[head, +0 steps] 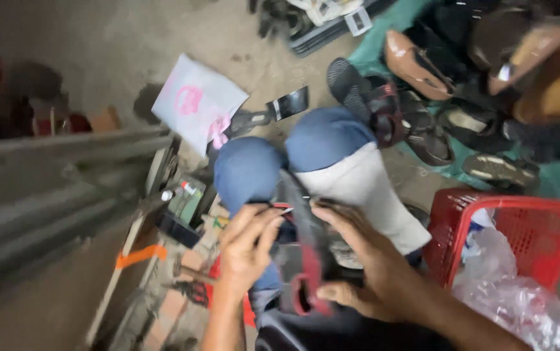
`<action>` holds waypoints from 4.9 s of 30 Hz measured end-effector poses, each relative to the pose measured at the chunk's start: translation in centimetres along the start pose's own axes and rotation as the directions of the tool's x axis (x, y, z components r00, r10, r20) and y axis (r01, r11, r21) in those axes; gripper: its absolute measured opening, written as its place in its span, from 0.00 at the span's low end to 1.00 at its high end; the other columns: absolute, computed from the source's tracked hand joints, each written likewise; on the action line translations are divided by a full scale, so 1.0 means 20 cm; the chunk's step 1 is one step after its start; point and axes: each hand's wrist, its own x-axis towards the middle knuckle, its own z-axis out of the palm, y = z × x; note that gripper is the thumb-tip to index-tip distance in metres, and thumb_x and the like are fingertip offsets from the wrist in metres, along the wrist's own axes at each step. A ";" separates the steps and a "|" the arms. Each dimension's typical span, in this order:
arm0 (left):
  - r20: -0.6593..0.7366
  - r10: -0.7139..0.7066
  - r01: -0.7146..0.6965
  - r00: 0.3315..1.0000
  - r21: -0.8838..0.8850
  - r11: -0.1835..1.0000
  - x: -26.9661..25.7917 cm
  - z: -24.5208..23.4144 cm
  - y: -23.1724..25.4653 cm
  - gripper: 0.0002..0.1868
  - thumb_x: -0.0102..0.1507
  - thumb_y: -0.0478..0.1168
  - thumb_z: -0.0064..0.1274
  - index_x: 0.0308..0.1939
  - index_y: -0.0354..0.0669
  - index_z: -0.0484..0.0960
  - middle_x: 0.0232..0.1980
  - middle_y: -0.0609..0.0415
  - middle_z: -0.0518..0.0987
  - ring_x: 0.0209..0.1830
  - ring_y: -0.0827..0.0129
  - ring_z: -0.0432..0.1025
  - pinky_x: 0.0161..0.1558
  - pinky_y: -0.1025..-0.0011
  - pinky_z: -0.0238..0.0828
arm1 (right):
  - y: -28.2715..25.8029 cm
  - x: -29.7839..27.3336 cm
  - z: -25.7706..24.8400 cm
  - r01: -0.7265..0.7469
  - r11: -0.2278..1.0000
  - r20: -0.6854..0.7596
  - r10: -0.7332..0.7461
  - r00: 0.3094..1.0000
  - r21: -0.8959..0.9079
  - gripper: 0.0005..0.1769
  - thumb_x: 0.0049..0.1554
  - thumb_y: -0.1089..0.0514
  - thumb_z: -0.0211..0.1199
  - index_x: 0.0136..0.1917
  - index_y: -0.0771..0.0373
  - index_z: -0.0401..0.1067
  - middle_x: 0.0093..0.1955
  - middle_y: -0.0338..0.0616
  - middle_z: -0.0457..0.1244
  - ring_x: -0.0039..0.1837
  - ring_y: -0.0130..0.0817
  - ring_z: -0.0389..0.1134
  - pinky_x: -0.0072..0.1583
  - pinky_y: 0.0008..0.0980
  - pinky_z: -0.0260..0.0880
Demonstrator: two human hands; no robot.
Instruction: Hand-sewing a sandal to repair or assemble it using a sewing hook and thread.
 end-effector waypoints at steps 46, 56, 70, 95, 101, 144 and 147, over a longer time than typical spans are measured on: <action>-0.660 -0.751 0.997 0.023 0.072 -0.033 -1.16 -0.02 -2.10 0.54 0.58 0.60 0.59 0.79 0.44 0.47 0.71 0.26 0.64 0.70 0.37 0.60 0.69 0.48 0.53 | -0.04 0.19 0.16 -0.463 0.766 0.082 0.550 0.831 -0.445 0.51 0.43 0.42 0.73 0.77 0.48 0.60 0.82 0.36 0.54 0.83 0.35 0.53 0.73 0.44 0.57; -0.660 -0.747 0.996 0.074 0.087 0.022 -1.16 -0.03 -2.02 0.49 0.62 0.59 0.57 0.78 0.42 0.49 0.68 0.29 0.64 0.69 0.37 0.60 0.67 0.45 0.56 | -0.03 0.19 0.16 -0.399 0.799 0.089 0.485 0.870 -0.450 0.51 0.43 0.44 0.73 0.78 0.50 0.59 0.82 0.40 0.54 0.83 0.38 0.52 0.74 0.45 0.56; -0.535 -0.806 0.691 0.254 -0.482 0.538 -0.73 0.09 -1.01 0.31 0.67 0.33 0.46 0.74 0.35 0.60 0.55 0.46 0.76 0.41 0.68 0.77 0.44 0.69 0.81 | -0.06 0.18 0.16 -0.466 0.783 0.073 0.538 0.840 -0.412 0.48 0.46 0.44 0.69 0.78 0.49 0.58 0.83 0.38 0.52 0.84 0.37 0.49 0.75 0.48 0.52; -0.294 -0.939 0.920 -0.181 -0.388 -0.056 -1.22 -0.05 -1.66 0.45 0.59 0.56 0.65 0.71 0.43 0.58 0.66 0.44 0.72 0.62 0.50 0.73 0.64 0.53 0.70 | -0.13 0.13 0.27 -0.543 0.784 -0.025 0.563 0.826 -0.302 0.47 0.49 0.51 0.60 0.81 0.53 0.52 0.83 0.38 0.52 0.77 0.39 0.61 0.72 0.47 0.65; -0.336 -0.893 0.920 -0.298 -0.352 -0.175 -1.14 0.01 -1.73 0.53 0.57 0.61 0.68 0.73 0.45 0.53 0.69 0.40 0.68 0.61 0.46 0.71 0.58 0.49 0.72 | -0.14 0.16 0.29 -0.625 0.704 -0.080 0.640 0.764 -0.337 0.49 0.47 0.49 0.61 0.81 0.50 0.54 0.80 0.37 0.56 0.77 0.38 0.62 0.72 0.47 0.65; -0.422 -0.791 0.840 -0.443 -0.503 -0.203 -1.20 0.27 -1.81 0.46 0.54 0.63 0.70 0.62 0.47 0.59 0.52 0.45 0.82 0.49 0.51 0.77 0.46 0.52 0.73 | -0.06 0.17 0.20 -0.618 0.686 -0.051 0.652 0.756 -0.383 0.54 0.40 0.46 0.68 0.79 0.46 0.58 0.71 0.39 0.67 0.72 0.34 0.69 0.73 0.41 0.65; -0.439 -0.785 0.833 -0.436 -0.528 -0.168 -1.18 0.26 -1.80 0.49 0.53 0.59 0.73 0.66 0.45 0.60 0.62 0.43 0.74 0.58 0.49 0.72 0.50 0.49 0.72 | -0.05 0.17 0.20 -0.610 0.706 -0.049 0.639 0.768 -0.360 0.53 0.41 0.48 0.67 0.80 0.49 0.57 0.77 0.36 0.60 0.73 0.34 0.67 0.72 0.42 0.66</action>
